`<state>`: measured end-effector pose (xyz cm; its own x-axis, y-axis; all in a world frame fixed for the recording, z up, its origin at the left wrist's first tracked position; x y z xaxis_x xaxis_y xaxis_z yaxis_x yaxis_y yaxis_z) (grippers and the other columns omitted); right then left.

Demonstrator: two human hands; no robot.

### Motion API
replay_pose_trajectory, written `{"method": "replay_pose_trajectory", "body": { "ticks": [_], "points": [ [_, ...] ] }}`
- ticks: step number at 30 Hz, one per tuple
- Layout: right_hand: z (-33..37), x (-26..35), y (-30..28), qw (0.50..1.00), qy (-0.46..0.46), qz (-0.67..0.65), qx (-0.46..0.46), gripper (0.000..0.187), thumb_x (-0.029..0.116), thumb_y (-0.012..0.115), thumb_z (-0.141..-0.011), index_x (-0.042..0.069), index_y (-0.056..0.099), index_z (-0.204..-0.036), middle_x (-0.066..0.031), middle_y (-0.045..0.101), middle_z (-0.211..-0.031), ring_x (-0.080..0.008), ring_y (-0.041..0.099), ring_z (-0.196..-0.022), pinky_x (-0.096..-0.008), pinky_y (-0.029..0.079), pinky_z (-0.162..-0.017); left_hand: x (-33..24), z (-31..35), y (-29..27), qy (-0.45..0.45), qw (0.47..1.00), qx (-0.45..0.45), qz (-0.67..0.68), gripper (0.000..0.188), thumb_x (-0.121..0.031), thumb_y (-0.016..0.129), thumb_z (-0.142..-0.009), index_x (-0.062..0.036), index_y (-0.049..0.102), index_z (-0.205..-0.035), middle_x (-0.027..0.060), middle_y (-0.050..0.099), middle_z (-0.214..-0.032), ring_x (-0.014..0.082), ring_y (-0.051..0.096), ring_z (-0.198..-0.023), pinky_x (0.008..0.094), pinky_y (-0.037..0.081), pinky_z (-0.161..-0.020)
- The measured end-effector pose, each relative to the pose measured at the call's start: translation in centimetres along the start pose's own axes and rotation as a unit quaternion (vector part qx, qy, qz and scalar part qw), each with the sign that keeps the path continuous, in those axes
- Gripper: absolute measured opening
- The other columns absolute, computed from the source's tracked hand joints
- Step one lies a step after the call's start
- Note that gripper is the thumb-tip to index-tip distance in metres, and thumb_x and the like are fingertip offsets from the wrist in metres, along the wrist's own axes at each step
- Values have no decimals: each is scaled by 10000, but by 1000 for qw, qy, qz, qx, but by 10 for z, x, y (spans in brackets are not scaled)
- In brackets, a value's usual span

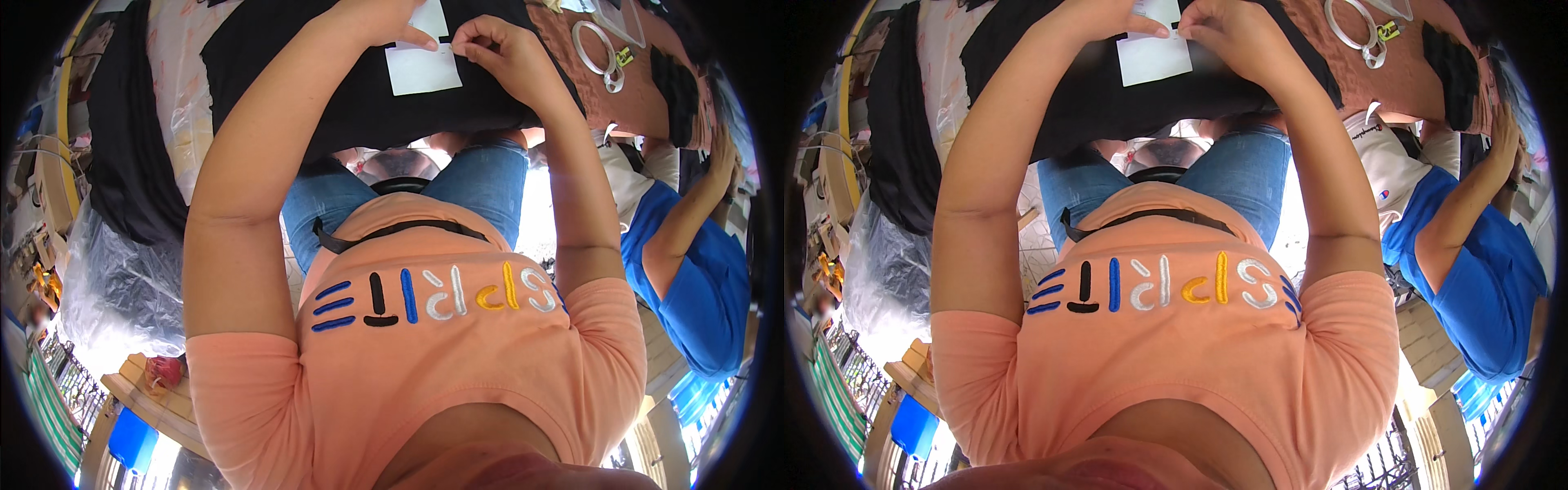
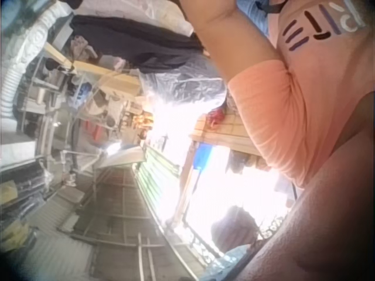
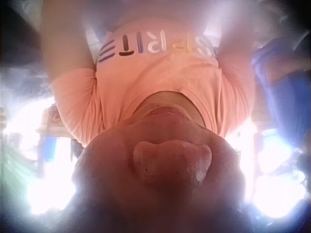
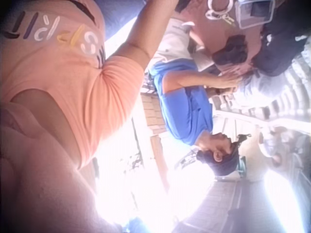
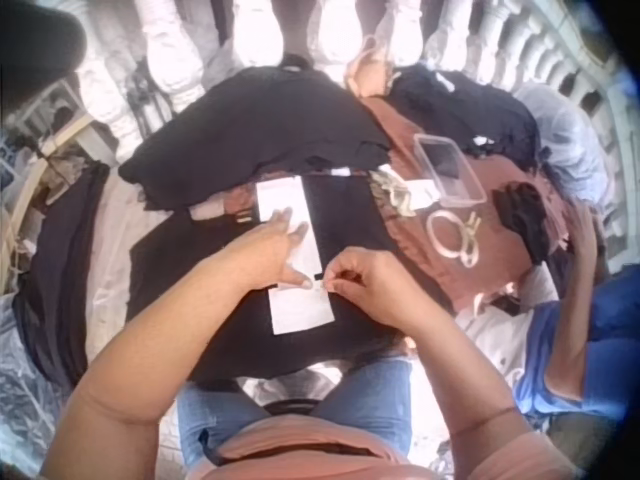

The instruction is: The person positions a black shirt on a table and uses a plastic fastener to attach a small white tag to the garment by hand.

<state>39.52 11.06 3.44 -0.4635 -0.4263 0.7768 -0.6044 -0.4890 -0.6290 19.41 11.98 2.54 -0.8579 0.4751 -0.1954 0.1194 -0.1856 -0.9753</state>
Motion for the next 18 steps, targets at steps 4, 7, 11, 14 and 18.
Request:
{"method": "replay_pose_trajectory", "body": {
  "ticks": [4, 7, 11, 14, 18],
  "points": [
    [27, 35, 0, 993, -112, -16, 35, 83, 57, 738, -874, 58, 700, -947, -72, 711, -1143, -249, 688, -898, -333, 544, -803, 1, -2, 3, -20, 1000, 22, -9, 1048, -563, 800, -802, 105, 399, -1502, 440, 313, -1534, 522, 376, -1441, 449, 339, -1213],
    [56, 46, 15, 996, -74, -4, 54, 93, 68, 746, -844, 84, 687, -914, -70, 698, -1217, -295, 704, -942, -364, 564, -761, 1, -2, 2, -16, 999, 37, -20, 1010, -546, 787, -824, 89, 403, -1509, 435, 309, -1540, 512, 372, -1447, 448, 334, -1216],
    [64, 44, 29, 976, -167, 124, -65, 113, 78, 743, -835, 89, 680, -928, -50, 706, -1152, -268, 708, -931, -365, 580, -736, 4, -6, 5, -10, 999, 33, -15, 941, -512, 756, -866, 81, 408, -1510, 426, 307, -1548, 500, 373, -1453, 447, 325, -1220],
    [59, 43, 29, 964, -188, 154, -102, 116, 79, 741, -831, 83, 682, -931, -44, 705, -1100, -258, 705, -922, -355, 584, -730, 7, -13, 11, -12, 999, 45, -15, 909, -493, 736, -890, 80, 405, -1512, 419, 302, -1556, 496, 370, -1456, 447, 322, -1221],
    [55, 48, 29, 960, -200, 149, -129, 130, 78, 740, -842, 61, 695, -963, -80, 707, -1032, -277, 701, -918, -365, 588, -744, 15, -19, 25, -67, 996, 52, -21, 934, -536, 760, -848, -63, 394, -1566, 299, 242, -1638, 419, 283, -1523, 480, 350, -1210]
  ]
}}
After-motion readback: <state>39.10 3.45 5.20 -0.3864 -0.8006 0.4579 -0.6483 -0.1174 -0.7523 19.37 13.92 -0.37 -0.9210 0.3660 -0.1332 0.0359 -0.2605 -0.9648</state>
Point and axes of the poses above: each hand's wrist, its own z-axis away from the middle knuckle, its own y-axis out of the palm, x = y × z, the point moved 4 cm from there along -z, towards the middle knuckle
